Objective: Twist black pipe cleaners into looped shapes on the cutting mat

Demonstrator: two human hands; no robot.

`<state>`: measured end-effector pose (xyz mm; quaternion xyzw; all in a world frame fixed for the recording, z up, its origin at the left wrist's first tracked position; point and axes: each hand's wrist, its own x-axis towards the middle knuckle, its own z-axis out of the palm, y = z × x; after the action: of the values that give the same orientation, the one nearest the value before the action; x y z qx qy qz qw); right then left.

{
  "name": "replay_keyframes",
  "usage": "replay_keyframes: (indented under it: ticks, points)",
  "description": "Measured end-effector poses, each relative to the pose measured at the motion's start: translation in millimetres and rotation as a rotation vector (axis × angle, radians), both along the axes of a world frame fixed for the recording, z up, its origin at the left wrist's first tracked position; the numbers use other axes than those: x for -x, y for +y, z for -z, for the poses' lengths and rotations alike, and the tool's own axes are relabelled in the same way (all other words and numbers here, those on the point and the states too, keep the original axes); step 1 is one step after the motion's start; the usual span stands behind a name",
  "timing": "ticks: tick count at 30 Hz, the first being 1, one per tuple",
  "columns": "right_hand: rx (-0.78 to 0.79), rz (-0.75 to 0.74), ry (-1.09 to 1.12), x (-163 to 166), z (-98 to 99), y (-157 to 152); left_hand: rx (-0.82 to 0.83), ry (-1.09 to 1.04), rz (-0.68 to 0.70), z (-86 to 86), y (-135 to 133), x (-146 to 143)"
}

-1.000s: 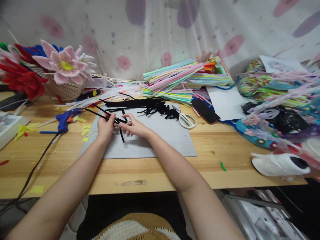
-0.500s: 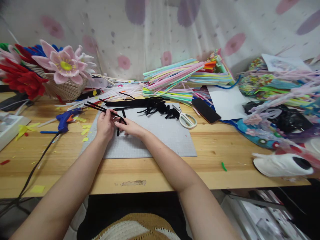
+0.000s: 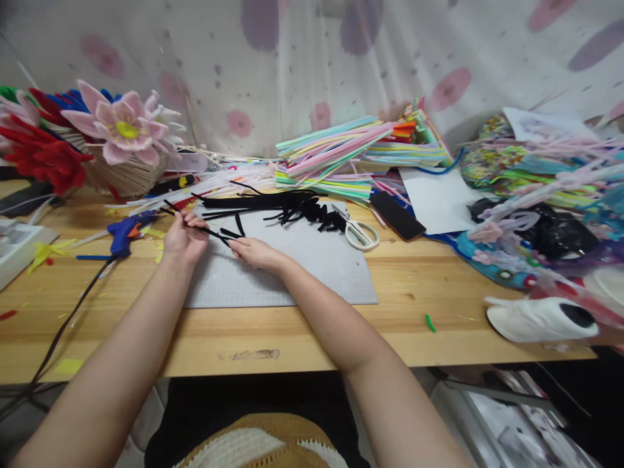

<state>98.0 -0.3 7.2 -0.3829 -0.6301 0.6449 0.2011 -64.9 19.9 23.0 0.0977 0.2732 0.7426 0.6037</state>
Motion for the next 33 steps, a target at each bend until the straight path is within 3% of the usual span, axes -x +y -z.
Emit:
replay_keyframes:
  ticks: [5,13,17,20,27,33]
  points:
    - [-0.168,-0.019,-0.002,8,10.0,1,-0.010,-0.064,0.048,-14.9,9,11]
    - [-0.298,0.055,0.092,11,17.0,2,0.018,0.061,0.002,-25.3,25,11]
    - [-0.092,0.021,0.119,0,13.2,-2,-0.012,0.107,-0.068,-37.1,25,18]
    - [0.080,-0.067,0.161,-6,7.3,-1,-0.029,0.073,-0.034,-50.6,24,17]
    - [0.181,-0.033,0.289,-10,-9.2,5,-0.044,0.126,0.050,-59.9,32,-13]
    - [0.173,0.157,0.448,-10,-9.3,11,0.054,0.161,0.049,-62.5,49,-11]
